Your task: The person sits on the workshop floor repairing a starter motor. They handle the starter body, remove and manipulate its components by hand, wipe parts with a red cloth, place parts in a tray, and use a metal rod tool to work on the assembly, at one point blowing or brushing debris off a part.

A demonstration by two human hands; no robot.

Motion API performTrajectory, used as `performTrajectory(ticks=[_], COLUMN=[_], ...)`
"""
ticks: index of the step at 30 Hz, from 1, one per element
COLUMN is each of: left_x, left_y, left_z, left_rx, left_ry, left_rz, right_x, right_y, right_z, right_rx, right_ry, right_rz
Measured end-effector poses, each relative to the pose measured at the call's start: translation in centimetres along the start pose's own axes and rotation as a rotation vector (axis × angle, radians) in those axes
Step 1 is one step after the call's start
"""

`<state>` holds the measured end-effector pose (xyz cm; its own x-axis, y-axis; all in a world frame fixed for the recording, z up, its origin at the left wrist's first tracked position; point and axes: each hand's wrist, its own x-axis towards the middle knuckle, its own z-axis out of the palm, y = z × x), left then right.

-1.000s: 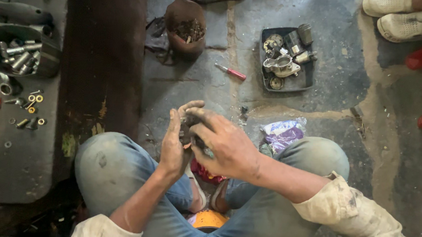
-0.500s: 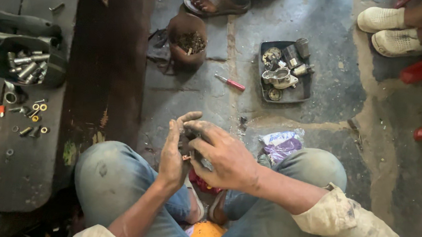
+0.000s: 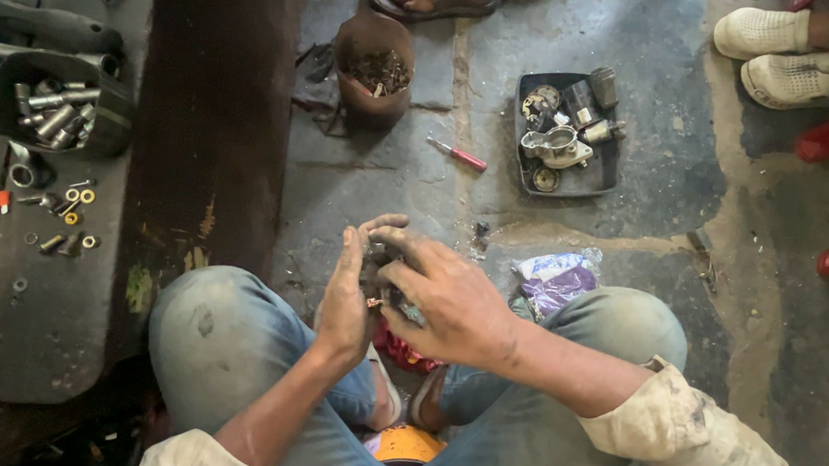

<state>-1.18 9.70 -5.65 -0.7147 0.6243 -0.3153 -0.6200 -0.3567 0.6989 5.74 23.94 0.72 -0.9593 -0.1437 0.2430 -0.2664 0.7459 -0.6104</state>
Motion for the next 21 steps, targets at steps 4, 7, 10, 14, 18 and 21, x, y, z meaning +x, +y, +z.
performTrajectory(ticks=[4, 7, 10, 14, 18, 21], left_x=[0.34, 0.32, 0.2, 0.21, 0.43, 0.46], left_y=[-0.31, -0.32, -0.24, -0.24, -0.31, -0.27], left_z=[-0.1, -0.18, -0.21, -0.18, -0.13, -0.19], left_rx=[0.054, 0.035, 0.033, 0.083, 0.065, 0.04], left_ry=[0.007, -0.018, 0.024, 0.04, 0.049, 0.048], left_rz=[0.034, 0.002, 0.001, 0.008, -0.009, -0.046], right_x=[-0.03, -0.04, 0.08, 0.22, 0.14, -0.03], right_y=[-0.01, 0.06, 0.22, 0.22, 0.08, 0.08], right_z=[-0.07, -0.16, -0.27, -0.18, -0.04, 0.0], right_rx=[0.011, 0.025, 0.053, 0.025, 0.028, 0.015], right_ry=[0.055, -0.024, -0.047, -0.012, -0.006, 0.001], right_rz=[-0.006, 0.051, 0.036, 0.003, 0.046, 0.047])
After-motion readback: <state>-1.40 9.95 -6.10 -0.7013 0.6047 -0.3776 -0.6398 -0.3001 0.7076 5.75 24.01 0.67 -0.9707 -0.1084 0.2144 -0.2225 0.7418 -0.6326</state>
